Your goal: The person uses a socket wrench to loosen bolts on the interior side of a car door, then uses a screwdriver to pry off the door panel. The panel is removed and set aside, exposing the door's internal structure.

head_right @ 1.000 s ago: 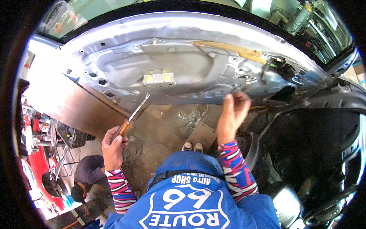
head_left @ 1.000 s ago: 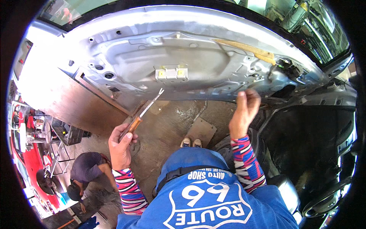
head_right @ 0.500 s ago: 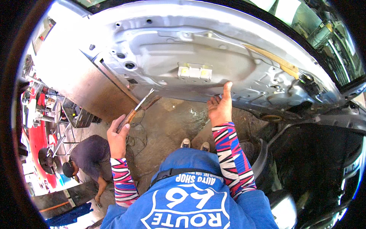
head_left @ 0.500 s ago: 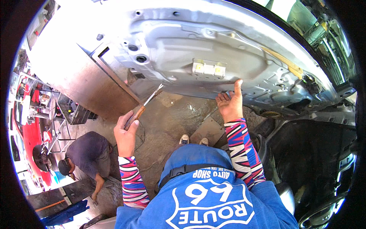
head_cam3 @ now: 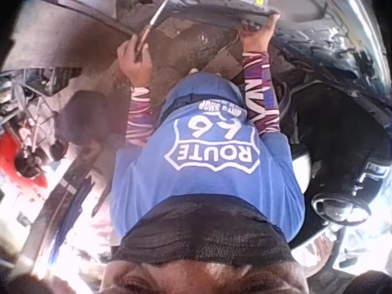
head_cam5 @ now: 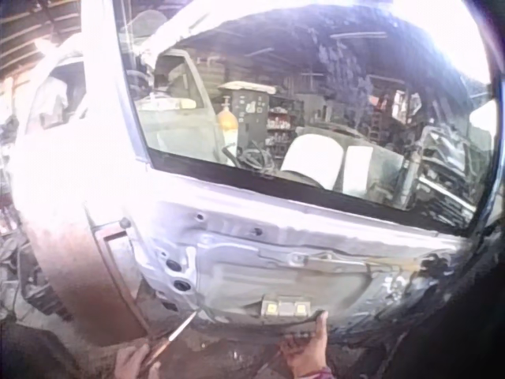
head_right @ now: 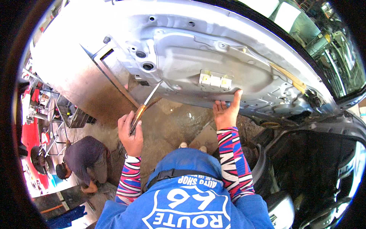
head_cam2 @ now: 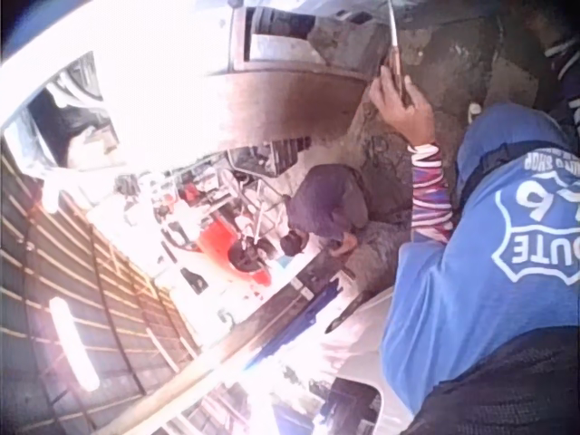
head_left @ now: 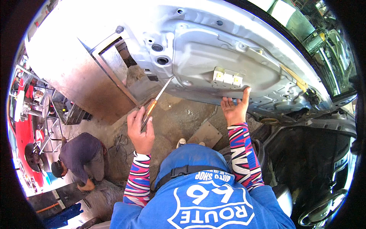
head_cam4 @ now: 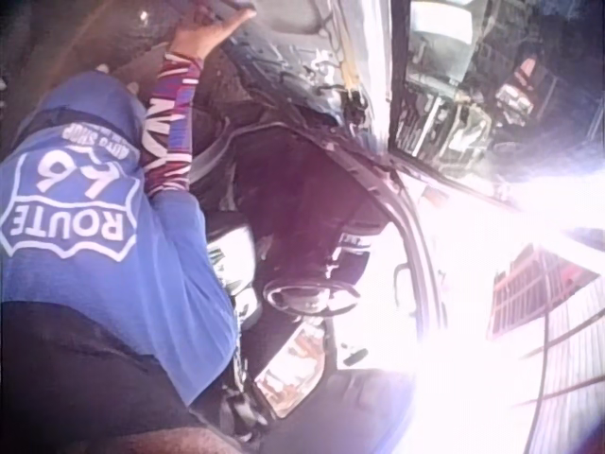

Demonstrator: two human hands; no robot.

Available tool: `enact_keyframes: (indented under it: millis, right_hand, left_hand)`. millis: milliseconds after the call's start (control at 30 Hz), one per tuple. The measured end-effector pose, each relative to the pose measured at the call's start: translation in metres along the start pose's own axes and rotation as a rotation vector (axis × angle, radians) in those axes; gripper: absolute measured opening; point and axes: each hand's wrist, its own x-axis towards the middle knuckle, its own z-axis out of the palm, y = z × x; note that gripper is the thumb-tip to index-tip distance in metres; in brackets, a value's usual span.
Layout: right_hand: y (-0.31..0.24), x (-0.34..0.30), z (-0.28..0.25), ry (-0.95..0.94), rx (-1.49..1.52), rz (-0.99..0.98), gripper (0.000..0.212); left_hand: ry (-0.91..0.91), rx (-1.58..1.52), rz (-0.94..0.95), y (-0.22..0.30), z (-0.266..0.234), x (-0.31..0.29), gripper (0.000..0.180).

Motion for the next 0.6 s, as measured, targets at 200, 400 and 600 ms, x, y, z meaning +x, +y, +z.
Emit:
enact_keyframes:
  millis: [200,400,600]
  right_hand:
    - [0.006,0.013,-0.003,0.069,-0.041,-0.056,0.131]
    - [0.008,0.012,-0.001,0.09,-0.044,-0.093,0.124]
    - [0.003,0.017,-0.002,0.058,-0.028,-0.085,0.102]
  left_hand:
    - [0.057,0.002,0.076,0.006,-0.019,0.022,0.035]
    - [-0.193,-0.109,0.085,-0.003,-0.042,0.071,0.033]
    - [-0.217,-0.054,0.093,-0.004,-0.038,0.081,0.029]
